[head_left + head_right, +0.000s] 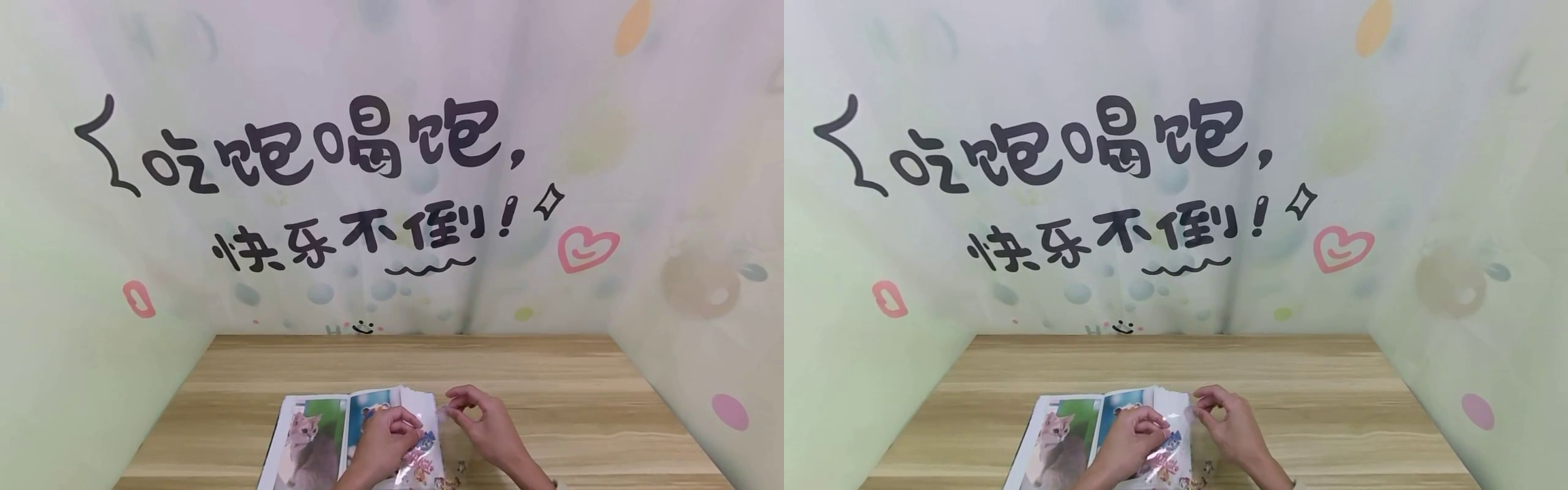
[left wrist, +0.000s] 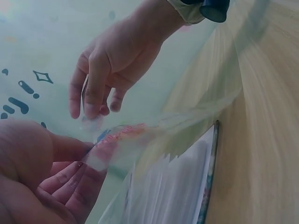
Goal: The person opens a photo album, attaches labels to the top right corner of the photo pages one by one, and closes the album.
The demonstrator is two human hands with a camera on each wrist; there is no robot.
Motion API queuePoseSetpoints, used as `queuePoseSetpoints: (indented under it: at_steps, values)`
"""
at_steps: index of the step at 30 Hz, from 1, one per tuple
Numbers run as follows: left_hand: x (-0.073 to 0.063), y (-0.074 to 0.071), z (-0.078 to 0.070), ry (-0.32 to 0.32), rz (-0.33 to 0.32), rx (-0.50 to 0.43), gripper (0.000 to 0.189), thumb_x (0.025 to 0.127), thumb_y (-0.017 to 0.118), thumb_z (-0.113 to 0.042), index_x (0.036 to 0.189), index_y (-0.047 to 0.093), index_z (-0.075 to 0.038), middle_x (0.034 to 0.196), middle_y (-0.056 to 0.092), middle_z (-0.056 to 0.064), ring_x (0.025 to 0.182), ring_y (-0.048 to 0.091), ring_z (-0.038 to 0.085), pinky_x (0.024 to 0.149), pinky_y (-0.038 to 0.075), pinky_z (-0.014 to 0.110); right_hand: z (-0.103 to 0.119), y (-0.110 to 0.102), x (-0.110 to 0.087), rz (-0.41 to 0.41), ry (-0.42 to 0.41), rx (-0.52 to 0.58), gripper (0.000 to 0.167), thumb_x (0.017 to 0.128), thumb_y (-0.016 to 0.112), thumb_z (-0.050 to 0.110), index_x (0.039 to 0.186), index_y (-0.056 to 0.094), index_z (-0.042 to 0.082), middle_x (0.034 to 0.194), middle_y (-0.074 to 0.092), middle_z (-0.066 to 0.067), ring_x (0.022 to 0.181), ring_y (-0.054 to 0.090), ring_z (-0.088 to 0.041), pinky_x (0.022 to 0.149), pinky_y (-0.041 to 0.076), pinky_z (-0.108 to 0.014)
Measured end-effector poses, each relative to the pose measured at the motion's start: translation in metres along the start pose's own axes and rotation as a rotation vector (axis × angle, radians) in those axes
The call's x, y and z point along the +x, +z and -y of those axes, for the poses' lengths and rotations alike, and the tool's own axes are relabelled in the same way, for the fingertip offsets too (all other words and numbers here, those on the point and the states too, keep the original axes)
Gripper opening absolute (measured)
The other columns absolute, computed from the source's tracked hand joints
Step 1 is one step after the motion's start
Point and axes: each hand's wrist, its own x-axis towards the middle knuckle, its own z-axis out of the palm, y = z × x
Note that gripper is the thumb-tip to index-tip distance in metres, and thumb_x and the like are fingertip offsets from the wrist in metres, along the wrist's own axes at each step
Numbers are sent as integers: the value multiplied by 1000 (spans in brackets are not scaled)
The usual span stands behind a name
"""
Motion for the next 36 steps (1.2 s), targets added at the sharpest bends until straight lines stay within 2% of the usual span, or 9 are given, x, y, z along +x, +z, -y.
queuePoseSetpoints:
  at_steps: [5,9,17,26,31,36]
  values:
    - [1,1,4,-10,-13,29,6,84,74,-7,86,69,-8,69,71,1,53,54,2,48,40,18,-3,-6,2,-66,54,-2,30,79,78,-3,97,71,20,78,68,15,75,59,-4,71,51,-32]
    - [2,5,6,-33,-18,56,6,83,74,-10,87,69,-10,69,71,-3,54,55,4,48,40,20,-5,-8,3,-72,59,-7,29,79,78,-2,97,71,20,78,68,15,75,58,-4,71,51,-33]
    - [4,19,7,-50,15,-94,10,85,73,-6,92,66,-3,74,73,7,55,64,13,48,49,21,-4,-9,5,-69,88,-5,27,80,79,0,96,71,21,76,67,17,75,59,-4,71,52,-32]
    - [6,34,2,-51,37,-95,15,85,73,-4,97,64,-1,75,72,7,59,66,14,51,51,24,-5,-10,5,-84,70,-26,24,82,79,4,93,70,23,76,66,19,73,59,-3,72,51,-33]
    - [7,38,-1,-76,72,-87,23,83,73,-2,104,63,0,78,72,6,64,66,15,55,51,25,-7,-11,5,-103,38,-34,24,81,79,2,92,70,23,76,66,18,72,59,-2,70,50,-34]
    - [8,41,-2,-97,99,-107,37,80,72,2,116,60,3,82,71,5,66,69,18,59,56,28,-8,-13,5,-101,37,-24,24,81,79,3,91,70,23,76,67,18,72,60,-2,72,51,-33]
